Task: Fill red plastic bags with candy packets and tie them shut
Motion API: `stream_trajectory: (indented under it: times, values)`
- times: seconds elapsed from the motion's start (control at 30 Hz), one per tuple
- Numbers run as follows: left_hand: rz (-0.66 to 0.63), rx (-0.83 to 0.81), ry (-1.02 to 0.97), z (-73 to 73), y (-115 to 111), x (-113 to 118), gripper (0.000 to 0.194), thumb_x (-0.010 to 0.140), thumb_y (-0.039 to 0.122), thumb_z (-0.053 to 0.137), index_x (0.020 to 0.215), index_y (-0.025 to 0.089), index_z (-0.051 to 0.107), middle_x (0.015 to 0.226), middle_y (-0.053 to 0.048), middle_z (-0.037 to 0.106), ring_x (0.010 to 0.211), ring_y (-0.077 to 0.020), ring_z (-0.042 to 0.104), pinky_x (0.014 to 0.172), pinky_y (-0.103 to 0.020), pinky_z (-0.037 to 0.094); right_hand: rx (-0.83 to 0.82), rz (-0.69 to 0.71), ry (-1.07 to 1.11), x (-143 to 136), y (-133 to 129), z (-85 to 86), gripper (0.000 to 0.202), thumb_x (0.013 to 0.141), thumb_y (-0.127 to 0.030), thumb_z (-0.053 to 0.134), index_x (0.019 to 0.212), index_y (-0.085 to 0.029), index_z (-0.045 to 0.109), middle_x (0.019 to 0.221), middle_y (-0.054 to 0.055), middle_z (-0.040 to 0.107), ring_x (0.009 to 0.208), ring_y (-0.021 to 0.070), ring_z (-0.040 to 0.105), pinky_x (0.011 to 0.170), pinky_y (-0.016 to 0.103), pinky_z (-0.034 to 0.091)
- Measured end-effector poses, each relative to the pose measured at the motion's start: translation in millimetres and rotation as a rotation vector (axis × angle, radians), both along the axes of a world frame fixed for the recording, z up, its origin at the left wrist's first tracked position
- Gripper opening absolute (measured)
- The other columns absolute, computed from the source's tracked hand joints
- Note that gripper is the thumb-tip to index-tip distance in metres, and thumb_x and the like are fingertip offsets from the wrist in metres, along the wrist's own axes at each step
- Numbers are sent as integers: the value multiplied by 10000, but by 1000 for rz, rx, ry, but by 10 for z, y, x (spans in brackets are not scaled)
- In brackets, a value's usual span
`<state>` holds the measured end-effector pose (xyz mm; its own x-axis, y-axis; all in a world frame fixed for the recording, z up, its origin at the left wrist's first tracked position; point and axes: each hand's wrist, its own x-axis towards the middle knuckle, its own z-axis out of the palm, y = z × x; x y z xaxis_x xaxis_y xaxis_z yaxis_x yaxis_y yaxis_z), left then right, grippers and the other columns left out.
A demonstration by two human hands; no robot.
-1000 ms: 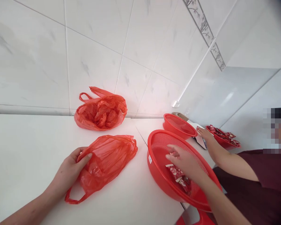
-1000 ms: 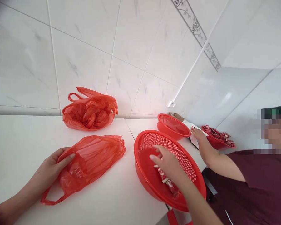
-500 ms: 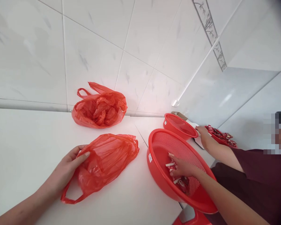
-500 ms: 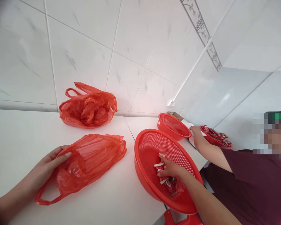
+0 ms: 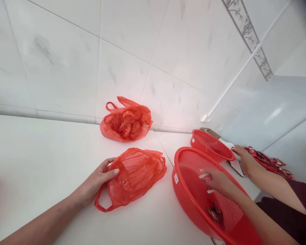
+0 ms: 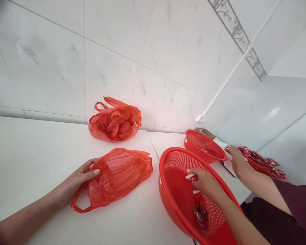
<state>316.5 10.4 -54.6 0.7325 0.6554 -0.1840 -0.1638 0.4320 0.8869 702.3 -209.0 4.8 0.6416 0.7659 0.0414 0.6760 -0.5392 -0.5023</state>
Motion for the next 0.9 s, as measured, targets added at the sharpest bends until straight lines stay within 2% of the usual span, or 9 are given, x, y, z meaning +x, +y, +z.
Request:
stream_trajectory:
  times: [0.13,0.23,0.3,0.37,0.53,0.6,0.7,0.8,0.9]
  values:
    - [-2,29,6,-47,1,0,573,715,481,695,1177,238,459,1165,-105,646,905,-261,691,778,-387,565,141,110,-9,-432,348,493,377,658,-233,613,1034,-237,629,1136,77,616,821,197,621,565,286,563]
    - [21,34,32,-79,2,14,567,726,493,680,1172,221,458,1156,-119,648,909,-269,689,760,-390,567,113,349,-64,-1025,653,685,318,668,-185,598,966,-276,663,1169,27,605,871,192,624,669,290,536]
    - [36,32,30,-97,2,24,557,732,484,678,1170,217,460,1138,-118,655,888,-265,693,748,-389,567,34,546,-30,-1382,883,644,328,681,-122,547,942,-274,672,1132,6,611,845,167,624,687,277,508]
    - [43,28,14,-113,3,30,560,726,472,690,1169,216,461,1124,-114,661,873,-264,696,745,-390,565,-32,723,-70,-1620,1131,486,374,639,-65,548,926,-268,675,1077,-5,618,839,153,613,706,266,483]
    - [46,27,-35,-157,26,23,566,709,461,710,1161,214,473,1125,-116,663,906,-274,687,769,-400,553,-131,939,-228,-1758,1639,65,451,600,-92,673,1002,-295,682,1112,11,593,934,182,585,780,286,465]
    - [31,44,-45,-188,50,21,555,720,448,703,1164,212,468,1117,-113,664,919,-273,683,789,-405,546,-86,926,-232,-1732,1711,60,461,620,-131,688,1044,-315,677,1201,21,550,1021,199,562,844,304,457]
    - [10,54,-71,-239,93,27,551,730,425,701,1174,208,456,1110,-115,662,923,-272,681,799,-412,539,-1,829,-221,-1632,1635,240,471,711,-185,622,1161,-322,612,1206,22,557,1066,195,549,904,329,436]
    - [10,51,-66,-259,111,33,577,718,418,712,1188,206,452,1105,-118,665,905,-272,686,794,-419,540,25,595,-271,-1391,1370,490,323,781,-267,555,1095,-298,625,1114,12,615,966,184,590,822,318,458]
    - [11,51,-52,-237,97,33,616,705,400,727,1210,201,438,1108,-123,668,911,-270,686,804,-420,545,-95,314,-363,-961,976,621,176,810,-321,501,871,-252,650,910,22,669,800,181,614,674,294,448]
